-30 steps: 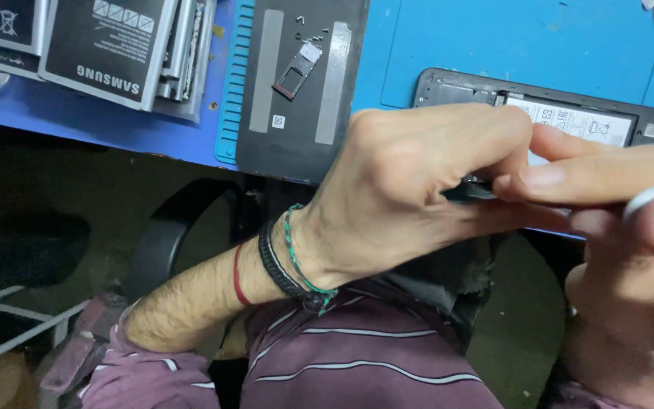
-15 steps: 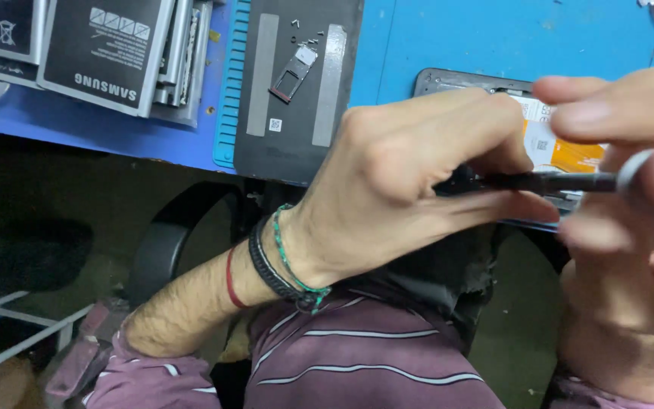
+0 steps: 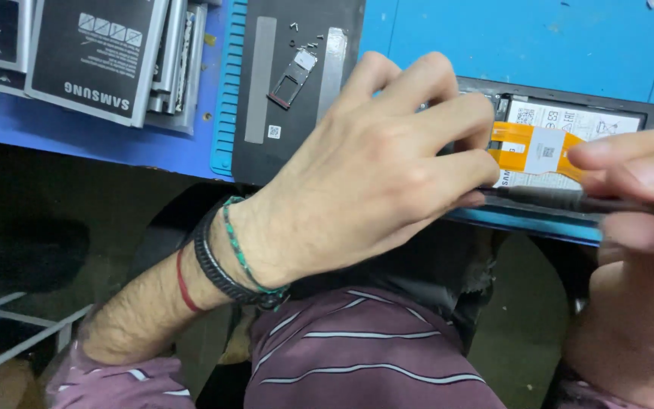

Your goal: Cleaning a phone back cover with a cloth and then using a screwdriver to remove screws from the phone's internal frame.

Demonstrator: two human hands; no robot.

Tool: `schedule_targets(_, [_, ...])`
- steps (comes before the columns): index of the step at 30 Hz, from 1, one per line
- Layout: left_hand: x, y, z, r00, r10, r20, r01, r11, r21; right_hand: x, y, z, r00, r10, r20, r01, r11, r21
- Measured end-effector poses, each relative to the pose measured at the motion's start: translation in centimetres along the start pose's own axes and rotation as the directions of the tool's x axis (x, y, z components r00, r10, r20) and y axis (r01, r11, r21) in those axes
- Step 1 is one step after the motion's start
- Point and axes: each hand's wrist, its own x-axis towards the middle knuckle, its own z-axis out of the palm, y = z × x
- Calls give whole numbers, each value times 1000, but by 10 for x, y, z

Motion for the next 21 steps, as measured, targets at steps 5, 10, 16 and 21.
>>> schedule_targets(5, [7,-2,7,999,44,-28,-42,998,48,31,-22,10,875,460,-153,-463,886,13])
schedule_targets(10, [6,-1,6,1000,25,9,-25,999,28,20,-15,10,869,451,-203,-447,892,70])
schedule_targets(16, [4,1,7,1000,11,-6,-10,997,76,13,-6,-12,977,162,-138,-158,986,46])
schedule_targets(21, [4,2,6,1000,-3,-4,3,999,49,17,-19,0,902,359,-239,-362,932,34])
